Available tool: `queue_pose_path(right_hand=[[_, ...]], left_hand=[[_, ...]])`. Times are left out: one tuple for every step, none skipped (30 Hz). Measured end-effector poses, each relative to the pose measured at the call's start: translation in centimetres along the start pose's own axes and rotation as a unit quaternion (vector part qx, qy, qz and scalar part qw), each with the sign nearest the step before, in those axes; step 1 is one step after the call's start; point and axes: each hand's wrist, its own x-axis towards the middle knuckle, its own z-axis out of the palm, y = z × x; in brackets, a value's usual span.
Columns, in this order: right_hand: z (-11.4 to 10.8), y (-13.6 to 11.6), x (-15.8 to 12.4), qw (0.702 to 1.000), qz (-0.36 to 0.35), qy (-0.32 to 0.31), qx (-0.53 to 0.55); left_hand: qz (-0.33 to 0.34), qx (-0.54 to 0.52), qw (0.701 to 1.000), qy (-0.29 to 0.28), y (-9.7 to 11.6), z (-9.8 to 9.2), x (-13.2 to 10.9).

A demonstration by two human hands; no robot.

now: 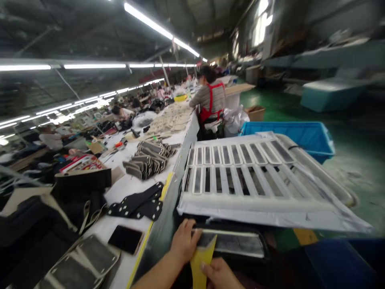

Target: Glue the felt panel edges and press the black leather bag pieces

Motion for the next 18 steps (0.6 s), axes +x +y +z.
queue_pose_path(right_hand=[[1.1, 1.2, -1.0, 0.999, 0.032, 0.008, -0.006], [1.6, 2.0, -1.9, 0.998, 0.056, 0.013, -0.015], [1.8, 2.3, -2.7, 0.997, 0.067, 0.017, -0.021], [1.6, 2.3, -3.4, 0.998, 0.059, 0.019, -0.022], [1.2, 1.9, -3.9, 0.999, 0.031, 0.028, -0.016], [0.6, 1.3, -4.4, 0.999, -0.007, 0.045, -0.007], [0.1, 0.6, -4.9, 0.996, -0.054, 0.073, 0.004], [-0.4, -0.3, -5.2, 0.989, -0.103, 0.108, 0.015], [-0.6, -1.2, -5.4, 0.978, -0.147, 0.144, 0.024], [-0.8, -2.0, -5.4, 0.968, -0.176, 0.173, 0.034], [-0.7, -2.8, -5.3, 0.962, -0.19, 0.191, 0.046], [-0.4, -3.4, -5.1, 0.96, -0.189, 0.198, 0.062], [-0.1, -4.0, -4.6, 0.96, -0.181, 0.196, 0.082], [0.4, -4.6, -4.1, 0.961, -0.171, 0.189, 0.104], [1.0, -5.1, -3.5, 0.962, -0.164, 0.181, 0.123], [1.6, -5.5, -2.9, 0.962, -0.161, 0.174, 0.135], [2.2, -6.0, -2.2, 0.962, -0.164, 0.168, 0.141], [2.8, -6.4, -1.5, 0.961, -0.17, 0.161, 0.144]], left_hand=[[-0.017, -0.024, 1.0, -0.004, -0.2, -0.8, -0.8], [-0.037, -0.051, 0.998, -0.01, -0.4, -1.3, -1.3], [-0.063, -0.098, 0.993, -0.011, -0.7, -1.7, -1.6], [-0.09, -0.171, 0.981, -0.009, -1.1, -2.0, -1.9], [-0.115, -0.258, 0.959, -0.004, -1.5, -2.1, -2.4], [-0.131, -0.343, 0.93, 0.003, -2.0, -2.1, -3.0], [-0.138, -0.411, 0.901, 0.008, -2.5, -2.1, -3.8], [-0.139, -0.457, 0.878, 0.013, -3.0, -1.9, -4.6], [-0.136, -0.481, 0.866, 0.016, -3.5, -1.7, -5.3], [-0.136, -0.496, 0.857, 0.017, -3.9, -1.5, -6.0], [-0.137, -0.511, 0.848, 0.017, -4.2, -1.3, -6.5], [-0.139, -0.528, 0.837, 0.016, -4.3, -1.1, -6.8], [-0.14, -0.545, 0.826, 0.015, -4.3, -1.0, -6.9], [-0.137, -0.559, 0.817, 0.014, -4.3, -1.0, -7.0], [-0.134, -0.568, 0.812, 0.012, -4.1, -1.1, -6.9], [-0.133, -0.576, 0.806, 0.011, -4.0, -1.1, -6.9], [-0.135, -0.584, 0.8, 0.008, -3.8, -1.3, -6.8], [-0.135, -0.59, 0.796, 0.005, -3.7, -1.4, -6.7]])
